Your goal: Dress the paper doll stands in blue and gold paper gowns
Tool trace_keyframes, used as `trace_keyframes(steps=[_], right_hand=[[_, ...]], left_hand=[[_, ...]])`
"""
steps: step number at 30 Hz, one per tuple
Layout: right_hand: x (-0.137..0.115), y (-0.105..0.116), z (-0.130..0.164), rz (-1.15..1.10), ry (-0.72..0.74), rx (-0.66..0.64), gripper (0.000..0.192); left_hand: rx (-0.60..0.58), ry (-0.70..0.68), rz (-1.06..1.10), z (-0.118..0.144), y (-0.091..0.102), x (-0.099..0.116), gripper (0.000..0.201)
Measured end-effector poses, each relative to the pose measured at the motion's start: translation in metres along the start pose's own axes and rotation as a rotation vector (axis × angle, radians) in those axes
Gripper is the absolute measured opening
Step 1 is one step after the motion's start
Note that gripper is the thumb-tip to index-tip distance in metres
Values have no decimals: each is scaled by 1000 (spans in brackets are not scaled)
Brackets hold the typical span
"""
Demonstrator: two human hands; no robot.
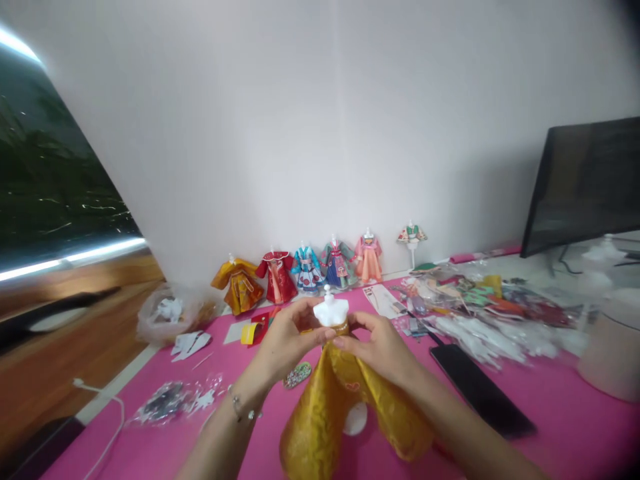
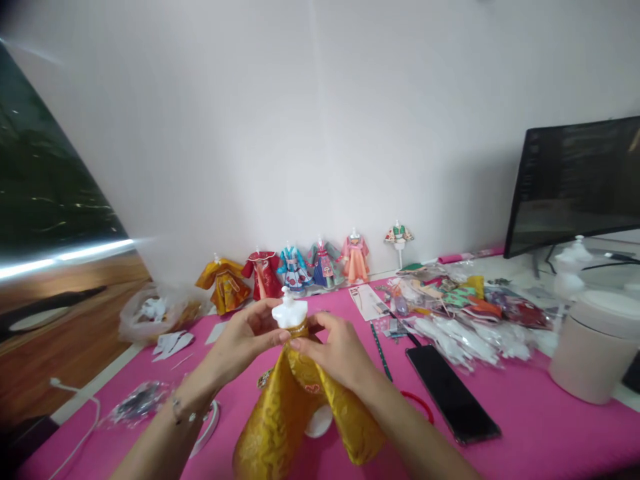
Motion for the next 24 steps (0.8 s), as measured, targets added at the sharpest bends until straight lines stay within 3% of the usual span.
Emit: trace_keyframes(steps=[7,16,24], right_hand=[[-4,27,-8,-166,11,-2,26],[2,47,-17,-242,44,57,25],[12,64,-47,-247,87,71,23]], left_hand=[[23,-8,-84,-16,-12,7,45],[-54,-53,-31,-43,-38,6,32],[-17,-58,-56,-80,-36,18,20]])
Point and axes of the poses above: each hand's wrist, its own z-axis away from the middle knuckle, its own y-axis out of the back of the hand, x = y × z, the point moved 9 cm from there along -z, towards the middle knuckle, and after that the axes turned 4 degrees about y, right-handed, at the moved point
